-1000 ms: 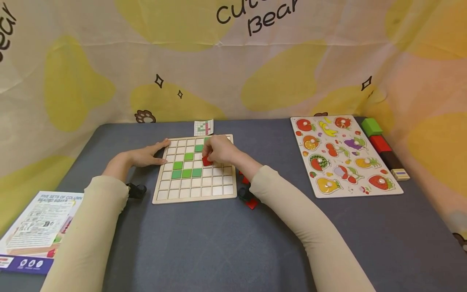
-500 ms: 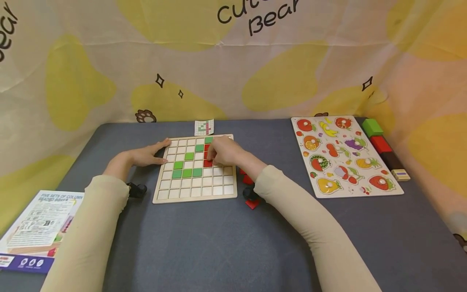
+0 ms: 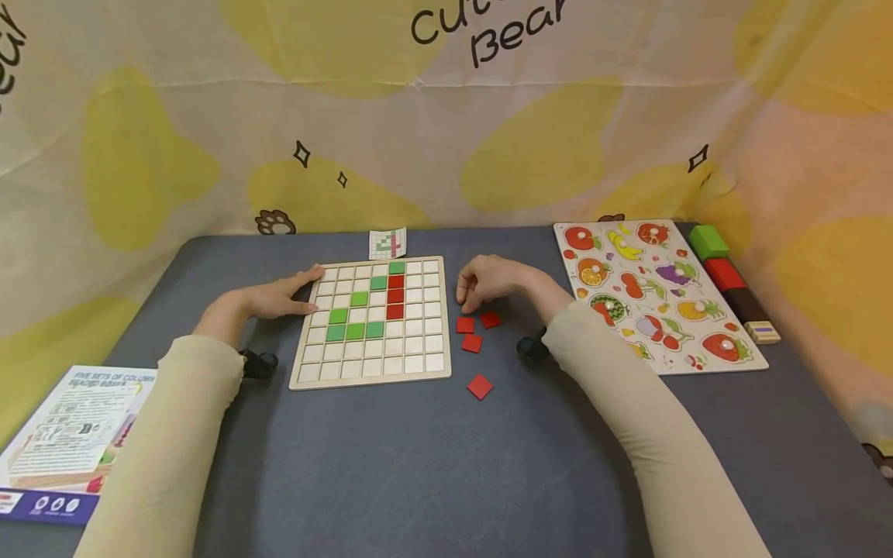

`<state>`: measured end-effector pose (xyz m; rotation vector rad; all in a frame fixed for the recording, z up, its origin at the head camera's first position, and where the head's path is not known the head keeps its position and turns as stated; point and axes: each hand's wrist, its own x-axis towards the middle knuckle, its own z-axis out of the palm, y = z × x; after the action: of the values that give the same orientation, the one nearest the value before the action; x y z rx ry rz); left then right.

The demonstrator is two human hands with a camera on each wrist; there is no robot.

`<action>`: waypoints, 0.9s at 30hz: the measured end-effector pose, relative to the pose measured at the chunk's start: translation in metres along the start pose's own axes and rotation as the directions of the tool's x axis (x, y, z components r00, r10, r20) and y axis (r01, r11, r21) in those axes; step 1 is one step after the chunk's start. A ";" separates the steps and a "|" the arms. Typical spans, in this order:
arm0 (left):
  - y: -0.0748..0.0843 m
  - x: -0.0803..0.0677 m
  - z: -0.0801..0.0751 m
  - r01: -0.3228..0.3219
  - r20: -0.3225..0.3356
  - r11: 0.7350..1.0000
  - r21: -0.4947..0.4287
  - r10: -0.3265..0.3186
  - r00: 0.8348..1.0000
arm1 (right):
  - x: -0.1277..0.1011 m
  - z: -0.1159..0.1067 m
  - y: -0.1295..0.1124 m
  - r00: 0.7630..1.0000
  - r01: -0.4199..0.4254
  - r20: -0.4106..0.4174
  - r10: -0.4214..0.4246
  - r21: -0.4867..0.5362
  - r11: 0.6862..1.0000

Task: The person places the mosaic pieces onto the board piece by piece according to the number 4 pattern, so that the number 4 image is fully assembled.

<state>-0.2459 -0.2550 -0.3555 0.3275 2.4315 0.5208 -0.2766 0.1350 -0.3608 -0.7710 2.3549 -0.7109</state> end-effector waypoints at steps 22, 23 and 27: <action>0.000 -0.001 0.001 0.003 -0.006 1.000 -0.010 -0.003 1.000 | -0.008 0.009 0.001 0.999 0.032 0.004 -0.032 -0.059 0.998; 0.000 -0.002 0.001 0.003 -0.005 1.000 -0.011 -0.003 1.000 | -0.008 0.008 0.001 0.999 0.032 -0.008 -0.033 -0.058 0.998; 0.001 -0.001 0.001 0.001 -0.005 1.000 -0.010 -0.001 1.000 | -0.005 0.006 -0.004 0.994 0.019 -0.104 -0.023 -0.042 0.999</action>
<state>-0.2443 -0.2545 -0.3550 0.3212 2.4334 0.5343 -0.2681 0.1340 -0.3609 -0.7945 2.4652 -0.7304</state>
